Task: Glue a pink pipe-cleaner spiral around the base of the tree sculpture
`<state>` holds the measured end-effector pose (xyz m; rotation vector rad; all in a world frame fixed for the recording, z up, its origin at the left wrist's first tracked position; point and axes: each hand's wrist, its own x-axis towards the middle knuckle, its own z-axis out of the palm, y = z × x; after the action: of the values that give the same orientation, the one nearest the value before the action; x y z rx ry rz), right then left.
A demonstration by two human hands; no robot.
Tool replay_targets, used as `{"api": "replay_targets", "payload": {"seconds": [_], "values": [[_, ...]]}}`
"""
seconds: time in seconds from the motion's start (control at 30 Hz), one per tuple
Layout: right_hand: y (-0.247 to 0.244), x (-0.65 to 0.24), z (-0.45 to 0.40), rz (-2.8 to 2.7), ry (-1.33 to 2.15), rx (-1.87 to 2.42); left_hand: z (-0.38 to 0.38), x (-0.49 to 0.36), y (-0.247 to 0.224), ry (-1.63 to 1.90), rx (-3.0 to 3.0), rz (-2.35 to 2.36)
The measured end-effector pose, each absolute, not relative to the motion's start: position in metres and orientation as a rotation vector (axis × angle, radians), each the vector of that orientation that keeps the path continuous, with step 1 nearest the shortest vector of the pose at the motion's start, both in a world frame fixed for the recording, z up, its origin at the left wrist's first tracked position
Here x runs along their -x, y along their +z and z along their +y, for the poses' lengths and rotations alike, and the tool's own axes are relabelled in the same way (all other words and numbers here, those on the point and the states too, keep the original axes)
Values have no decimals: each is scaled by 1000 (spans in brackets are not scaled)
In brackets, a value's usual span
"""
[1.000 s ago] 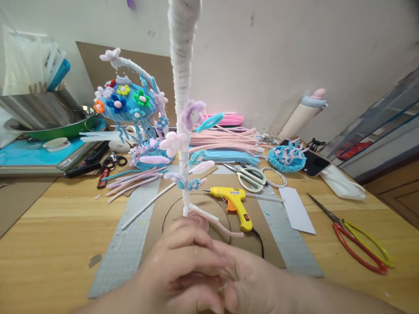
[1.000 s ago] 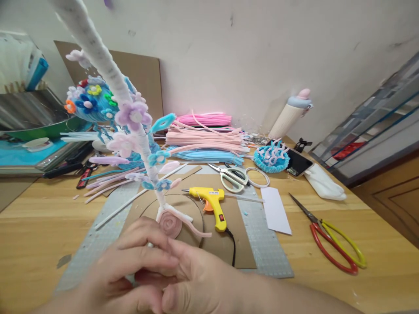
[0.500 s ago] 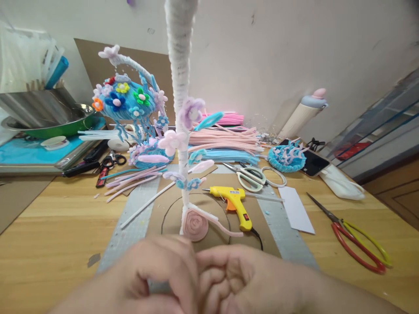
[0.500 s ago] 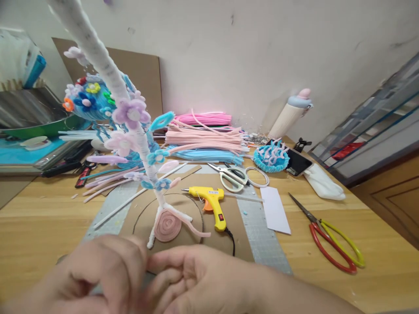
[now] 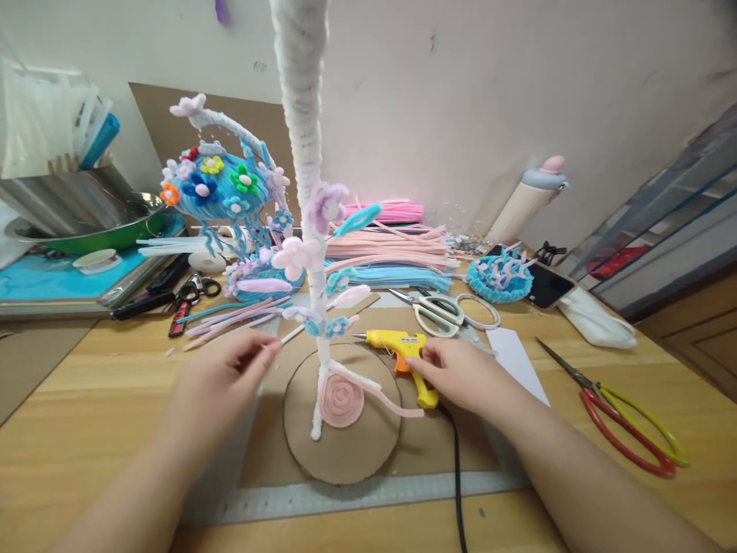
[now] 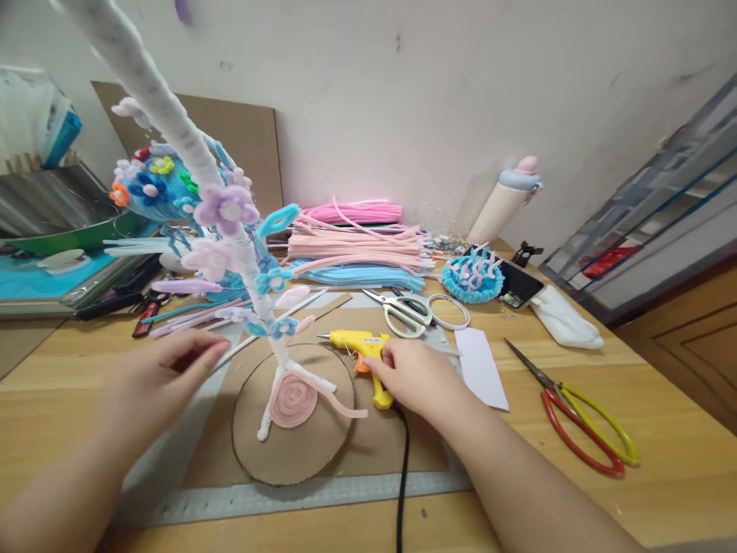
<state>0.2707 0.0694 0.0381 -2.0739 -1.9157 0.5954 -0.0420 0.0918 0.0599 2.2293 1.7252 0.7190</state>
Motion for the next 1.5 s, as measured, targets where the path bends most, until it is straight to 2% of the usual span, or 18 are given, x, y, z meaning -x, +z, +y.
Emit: {"api": "replay_targets", "payload": {"seconds": [0.1, 0.17, 0.63, 0.9, 1.5], "values": [[35, -263, 67, -1946, 569, 2153, 72, 15, 52, 663, -2475, 1178], [35, -260, 65, -1965, 551, 2178, 63, 1, 46, 734, -2581, 1055], [24, -256, 71, -1924, 579, 2259, 59, -8, 33, 444, -2828, 1054], [16, -260, 74, -1869, 665, 2238, 57, -7, 34, 489, -2813, 1054], [18, -259, 74, -1875, 652, 2225, 54, -11, 34, 350, -2818, 1119]]}}
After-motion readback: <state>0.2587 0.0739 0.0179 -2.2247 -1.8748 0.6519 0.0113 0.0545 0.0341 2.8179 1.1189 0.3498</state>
